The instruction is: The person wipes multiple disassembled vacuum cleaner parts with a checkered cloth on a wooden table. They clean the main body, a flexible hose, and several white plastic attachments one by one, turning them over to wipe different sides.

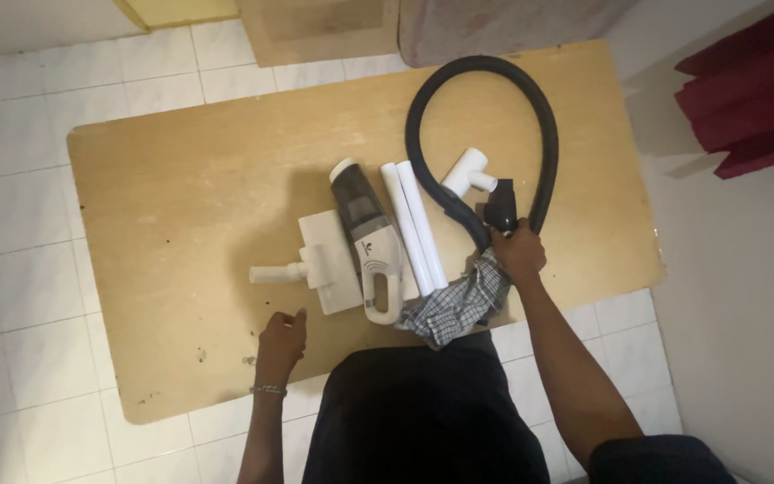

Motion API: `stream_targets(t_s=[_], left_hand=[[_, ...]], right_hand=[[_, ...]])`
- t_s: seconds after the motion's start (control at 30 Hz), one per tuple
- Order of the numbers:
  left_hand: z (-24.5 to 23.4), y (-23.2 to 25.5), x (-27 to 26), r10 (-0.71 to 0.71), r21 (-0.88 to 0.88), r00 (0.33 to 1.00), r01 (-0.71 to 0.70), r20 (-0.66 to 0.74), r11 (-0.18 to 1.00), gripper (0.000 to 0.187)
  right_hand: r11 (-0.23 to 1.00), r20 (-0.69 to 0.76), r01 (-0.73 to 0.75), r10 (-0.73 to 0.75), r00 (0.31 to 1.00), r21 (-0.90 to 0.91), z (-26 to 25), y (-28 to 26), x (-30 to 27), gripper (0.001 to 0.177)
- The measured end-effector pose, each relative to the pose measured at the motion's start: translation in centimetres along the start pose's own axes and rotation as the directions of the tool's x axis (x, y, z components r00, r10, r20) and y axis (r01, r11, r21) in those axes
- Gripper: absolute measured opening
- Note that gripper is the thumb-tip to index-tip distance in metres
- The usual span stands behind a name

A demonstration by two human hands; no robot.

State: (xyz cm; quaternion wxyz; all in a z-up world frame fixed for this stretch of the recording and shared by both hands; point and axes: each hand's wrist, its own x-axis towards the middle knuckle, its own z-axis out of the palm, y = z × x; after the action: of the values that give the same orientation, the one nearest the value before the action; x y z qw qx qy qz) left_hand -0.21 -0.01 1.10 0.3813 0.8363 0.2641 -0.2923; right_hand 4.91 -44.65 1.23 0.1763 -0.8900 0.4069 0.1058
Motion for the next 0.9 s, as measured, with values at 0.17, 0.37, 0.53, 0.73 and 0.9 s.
stream_targets(t_s=[0.17,0.37,0.53,0.73,0.9], left_hand=[[-0.6,2.9,-3.3,0.08,0.203,0.993,-0.061,-0.087,0.977,0.046],[3.5,8.9,-7.0,0.345,-0.154,0.936,-0.331,0.075,0.931,0.039],[11.7,18.2,-8.7,0.348,-0.822,0.903,0.01,0.252,0.57,0.057],[13.7,21.8,-12.5,0.359,-0.896,0.883,0.134,0.302,0.423,0.065],[12.8,22.3,-13.4,0.385,-0.965,0.908,0.065,0.163,0.255,0.064]], right_hand=[[0.988,-0.017,0.017,-0.014,1.0,0.156,0.3,0.9,0.4,0.052],[0.772,0.315,-0.051,-0.198,0.928,0.634,-1.9,2.5,-1.9,0.077],[0.876,0.609,-0.084,-0.258,0.75,0.475,-6.1,2.5,-7.1,0.085],[0.847,0.617,0.05,-0.424,0.663,0.529,-12.2,-0.5,-10.5,0.057],[0.585,0.487,-0.127,-0.513,0.707,0.801,-18.3,-1.2,-10.0,0.028]])
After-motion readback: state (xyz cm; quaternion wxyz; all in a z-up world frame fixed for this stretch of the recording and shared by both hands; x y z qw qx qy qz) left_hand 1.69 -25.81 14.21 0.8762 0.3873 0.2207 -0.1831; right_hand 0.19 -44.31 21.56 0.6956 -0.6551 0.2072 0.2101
